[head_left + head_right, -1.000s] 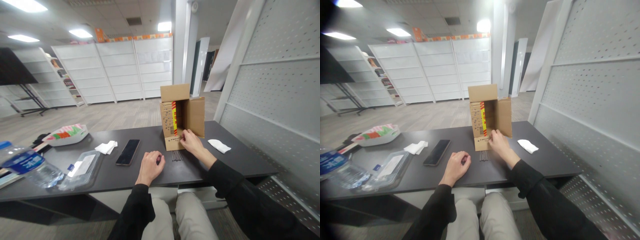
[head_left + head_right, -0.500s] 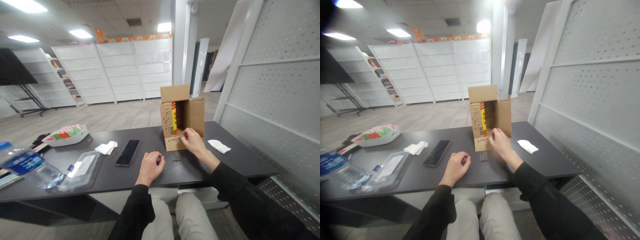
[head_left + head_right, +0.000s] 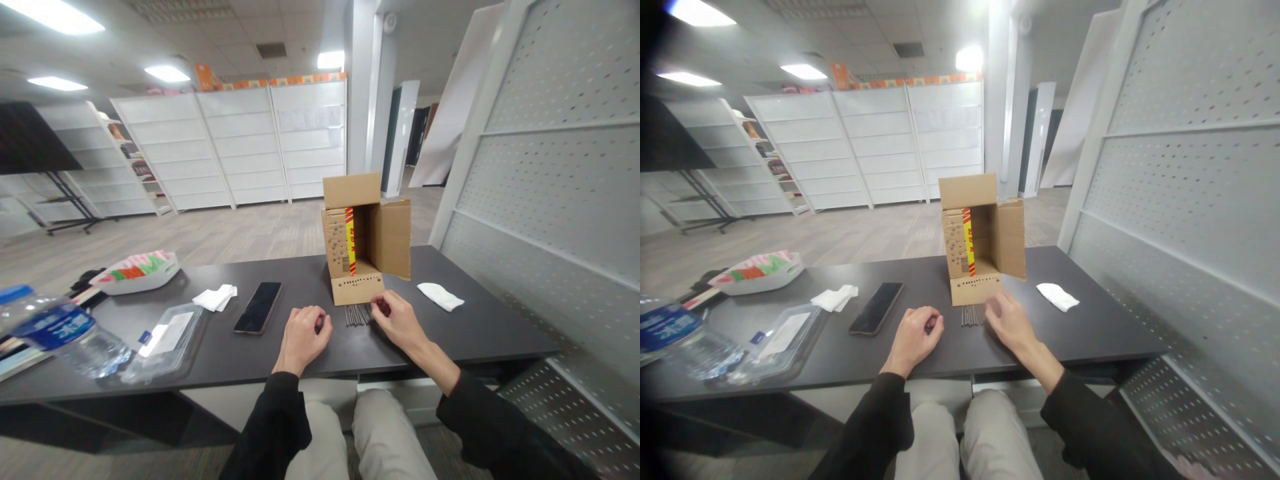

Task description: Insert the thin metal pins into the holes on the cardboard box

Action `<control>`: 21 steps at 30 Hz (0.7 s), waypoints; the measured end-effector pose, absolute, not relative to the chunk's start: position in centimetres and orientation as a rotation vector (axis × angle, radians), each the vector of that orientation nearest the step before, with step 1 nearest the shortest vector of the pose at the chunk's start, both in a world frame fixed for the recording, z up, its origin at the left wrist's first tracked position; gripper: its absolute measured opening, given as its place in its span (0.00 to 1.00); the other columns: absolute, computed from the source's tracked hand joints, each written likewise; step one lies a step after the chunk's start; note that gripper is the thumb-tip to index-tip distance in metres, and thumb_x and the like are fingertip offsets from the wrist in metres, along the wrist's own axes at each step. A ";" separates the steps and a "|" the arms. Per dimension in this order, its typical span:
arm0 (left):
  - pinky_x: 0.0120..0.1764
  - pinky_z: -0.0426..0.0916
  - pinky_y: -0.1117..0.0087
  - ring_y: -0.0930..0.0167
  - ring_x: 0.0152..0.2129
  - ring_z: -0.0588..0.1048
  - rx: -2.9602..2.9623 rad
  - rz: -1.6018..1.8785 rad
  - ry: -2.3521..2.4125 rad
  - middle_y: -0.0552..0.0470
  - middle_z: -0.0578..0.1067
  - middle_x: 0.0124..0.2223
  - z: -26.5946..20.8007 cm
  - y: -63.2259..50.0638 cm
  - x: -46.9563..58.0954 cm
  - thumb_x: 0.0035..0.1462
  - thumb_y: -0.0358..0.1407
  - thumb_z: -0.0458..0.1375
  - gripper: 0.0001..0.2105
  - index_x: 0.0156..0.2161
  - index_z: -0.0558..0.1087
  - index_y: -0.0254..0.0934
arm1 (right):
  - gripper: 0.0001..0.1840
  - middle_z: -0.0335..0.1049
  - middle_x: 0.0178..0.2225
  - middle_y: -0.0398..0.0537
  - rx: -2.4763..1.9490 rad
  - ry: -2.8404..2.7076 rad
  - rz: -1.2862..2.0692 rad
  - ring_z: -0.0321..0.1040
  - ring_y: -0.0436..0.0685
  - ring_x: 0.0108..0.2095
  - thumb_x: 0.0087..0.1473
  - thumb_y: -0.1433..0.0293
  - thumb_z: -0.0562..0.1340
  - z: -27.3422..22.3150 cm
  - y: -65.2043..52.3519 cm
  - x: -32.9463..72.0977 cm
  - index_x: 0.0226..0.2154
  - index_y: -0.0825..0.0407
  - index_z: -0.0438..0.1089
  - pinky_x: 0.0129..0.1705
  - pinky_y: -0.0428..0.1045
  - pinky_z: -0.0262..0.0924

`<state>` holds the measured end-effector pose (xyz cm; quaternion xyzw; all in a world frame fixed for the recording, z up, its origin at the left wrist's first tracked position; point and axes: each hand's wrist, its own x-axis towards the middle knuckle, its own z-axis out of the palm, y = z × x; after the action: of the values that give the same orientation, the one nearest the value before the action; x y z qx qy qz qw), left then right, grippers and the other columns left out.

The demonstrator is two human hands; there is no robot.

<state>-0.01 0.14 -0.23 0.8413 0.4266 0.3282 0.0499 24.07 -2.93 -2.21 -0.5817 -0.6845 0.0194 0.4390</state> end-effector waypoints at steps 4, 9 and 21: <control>0.39 0.59 0.67 0.72 0.27 0.71 2.567 0.987 1.302 0.54 0.72 0.27 -0.3 0.1 0.0 0.59 0.35 0.51 0.08 0.31 0.70 0.37 | 0.05 0.68 0.30 0.47 -1.463 -1.757 0.065 0.65 0.55 0.31 0.56 0.70 0.56 -1.9 -3.4 23.8 0.31 0.50 0.67 0.35 0.50 0.59; 0.38 0.59 0.67 0.72 0.26 0.71 2.571 0.981 1.303 0.55 0.71 0.26 -0.3 0.0 0.0 0.59 0.35 0.51 0.08 0.31 0.69 0.37 | 0.05 0.69 0.31 0.47 -1.499 -1.851 0.088 0.65 0.54 0.31 0.55 0.72 0.55 -1.7 -3.7 23.5 0.31 0.50 0.66 0.36 0.49 0.59; 0.38 0.59 0.67 0.72 0.26 0.71 2.585 0.993 1.298 0.54 0.71 0.26 -0.2 -0.1 0.0 0.59 0.35 0.51 0.08 0.30 0.69 0.38 | 0.07 0.71 0.34 0.48 -1.534 -2.000 0.119 0.67 0.55 0.36 0.57 0.72 0.54 -1.2 -4.0 23.1 0.34 0.50 0.68 0.41 0.49 0.59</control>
<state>-0.04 -0.11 -0.16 0.8445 0.4242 0.3243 0.0417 23.10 -4.01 -1.19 -0.5792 -0.7551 0.0447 0.3041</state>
